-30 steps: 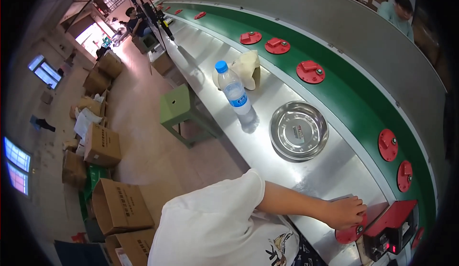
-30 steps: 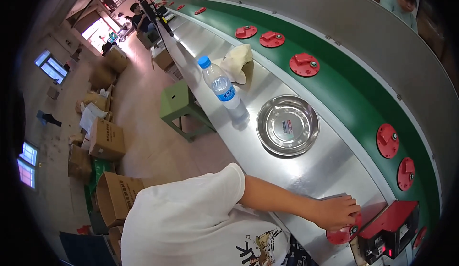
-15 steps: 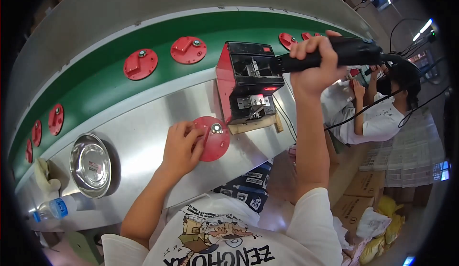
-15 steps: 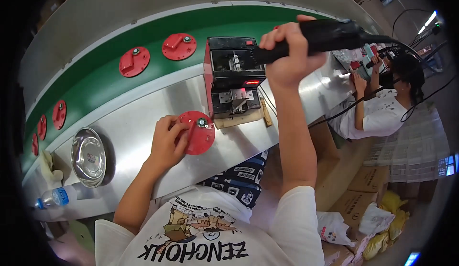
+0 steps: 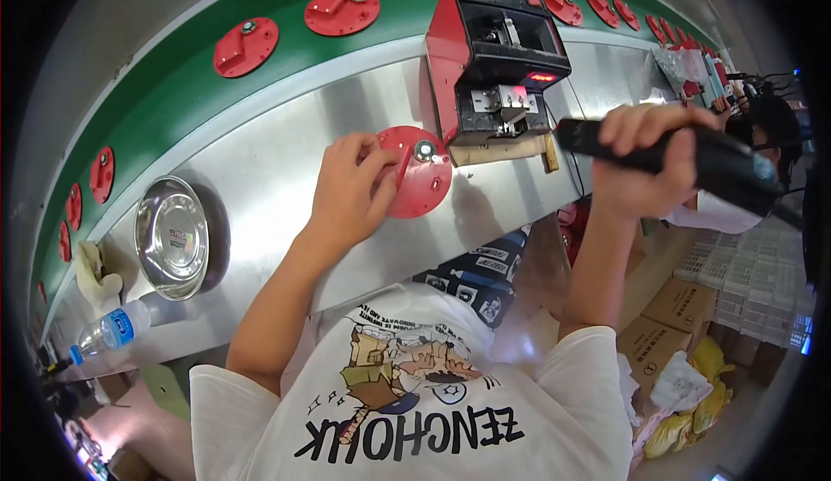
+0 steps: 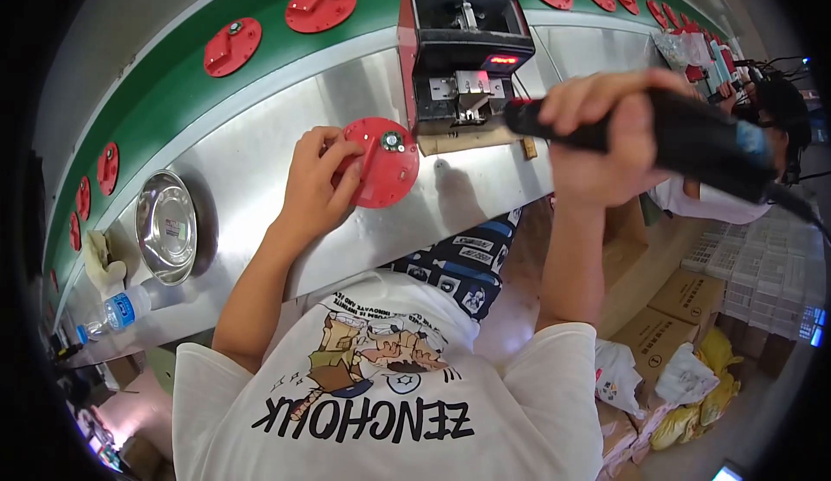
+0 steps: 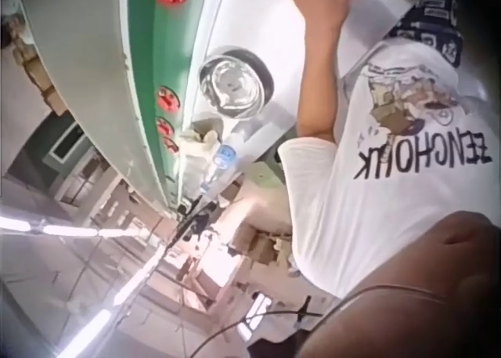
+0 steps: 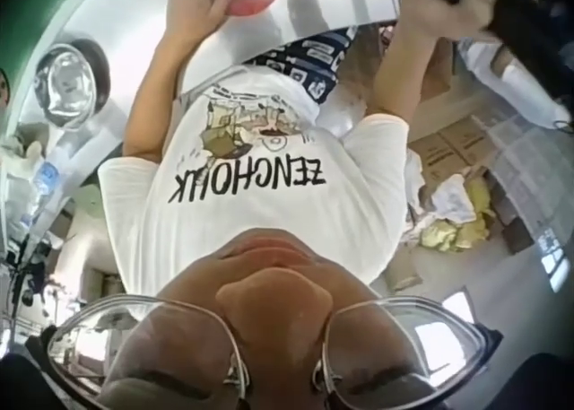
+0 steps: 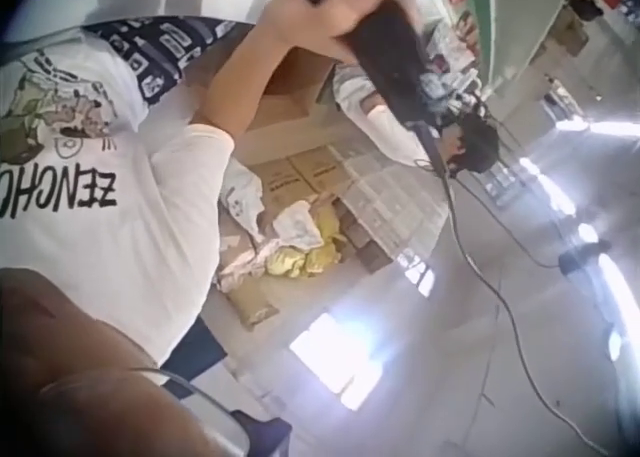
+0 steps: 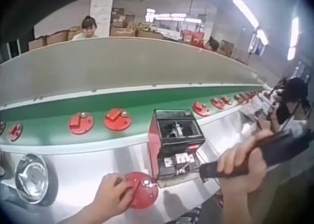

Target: The worker is using an electric screwdriver to assemble small red components on a manufacturing line.

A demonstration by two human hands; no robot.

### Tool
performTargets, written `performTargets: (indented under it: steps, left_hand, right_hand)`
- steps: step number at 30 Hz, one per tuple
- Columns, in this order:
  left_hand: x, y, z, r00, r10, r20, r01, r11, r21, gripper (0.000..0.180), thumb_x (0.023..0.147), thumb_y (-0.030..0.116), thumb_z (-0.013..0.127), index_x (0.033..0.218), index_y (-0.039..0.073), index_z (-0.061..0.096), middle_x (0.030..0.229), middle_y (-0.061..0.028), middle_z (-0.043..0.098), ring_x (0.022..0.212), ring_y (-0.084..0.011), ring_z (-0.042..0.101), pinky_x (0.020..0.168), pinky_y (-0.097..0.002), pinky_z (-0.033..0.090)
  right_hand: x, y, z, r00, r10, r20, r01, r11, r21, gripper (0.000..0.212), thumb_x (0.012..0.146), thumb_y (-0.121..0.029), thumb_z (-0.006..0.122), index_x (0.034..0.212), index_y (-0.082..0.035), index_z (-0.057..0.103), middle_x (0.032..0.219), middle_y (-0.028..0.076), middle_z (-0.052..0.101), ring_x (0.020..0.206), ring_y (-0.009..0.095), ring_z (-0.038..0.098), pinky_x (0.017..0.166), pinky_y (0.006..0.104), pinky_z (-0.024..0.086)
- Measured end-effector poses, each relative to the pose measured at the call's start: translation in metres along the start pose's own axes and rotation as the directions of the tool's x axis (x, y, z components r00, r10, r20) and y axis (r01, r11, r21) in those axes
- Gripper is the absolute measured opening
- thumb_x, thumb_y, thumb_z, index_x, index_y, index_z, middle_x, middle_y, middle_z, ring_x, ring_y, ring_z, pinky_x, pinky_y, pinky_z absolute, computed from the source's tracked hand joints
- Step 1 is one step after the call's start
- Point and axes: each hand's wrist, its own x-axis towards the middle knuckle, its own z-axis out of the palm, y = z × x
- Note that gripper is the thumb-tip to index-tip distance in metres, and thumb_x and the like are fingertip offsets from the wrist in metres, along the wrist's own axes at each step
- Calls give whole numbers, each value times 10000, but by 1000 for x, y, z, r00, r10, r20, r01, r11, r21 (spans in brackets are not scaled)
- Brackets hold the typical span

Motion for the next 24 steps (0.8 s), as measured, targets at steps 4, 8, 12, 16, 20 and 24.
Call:
performTargets:
  steps: [4, 8, 12, 16, 20, 24]
  left_hand:
    - [-2, -3, 1, 1000, -19, 13, 19, 1000, 20, 228, 746, 87, 665, 969, 52, 635, 1011, -141, 544, 899, -320, 535, 810, -415, 434]
    - [3, 0, 4, 999, -16, 31, 15, 999, 30, 231, 744, 90, 674, 969, 52, 637, 1014, -136, 547, 905, -317, 537, 811, -414, 437]
    - [11, 4, 7, 994, 104, -19, -101, 989, 110, 229, 714, 73, 679, 940, 56, 648, 976, -117, 568, 912, -307, 540, 810, -415, 448]
    - [25, 41, 21, 955, 295, -22, -288, 943, 169, 239, 663, 43, 653, 902, 57, 656, 896, -85, 593, 893, -279, 548, 783, -398, 461]
    - [41, 70, 60, 922, 334, 194, -355, 932, 80, 268, 696, 59, 664, 962, 36, 647, 888, -87, 609, 876, -265, 565, 736, -390, 471]
    - [44, 101, 81, 939, 183, 292, -109, 961, -253, 269, 805, 90, 678, 1059, 11, 640, 940, -128, 637, 880, -296, 604, 754, -396, 500]
  right_hand:
    - [-54, 28, -3, 996, 82, 45, -81, 996, -28, 367, 870, -73, 556, 1219, -80, 442, 703, 93, 486, 523, 199, 488, 503, 384, 464]
    - [-79, 55, -11, 988, 138, -74, -145, 983, -108, 357, 858, -42, 531, 1199, -40, 426, 713, 99, 495, 519, 196, 478, 505, 381, 465]
    - [-85, 52, -26, 948, 180, -264, -197, 980, -41, 341, 865, -55, 528, 1190, -29, 425, 709, 95, 482, 508, 198, 468, 500, 376, 458]
    - [-90, 35, -44, 951, 99, -293, -105, 994, -4, 328, 876, -70, 517, 1194, -48, 437, 708, 96, 472, 503, 197, 462, 501, 376, 452]
    - [-96, 12, -61, 939, 71, -336, -70, 997, 15, 328, 889, -114, 506, 1206, -65, 438, 711, 84, 485, 506, 186, 459, 504, 361, 447]
    - [-95, -15, -67, 920, 2, -392, 0, 1000, 5, 342, 896, -166, 510, 1214, -67, 434, 711, 68, 495, 507, 166, 459, 493, 337, 439]
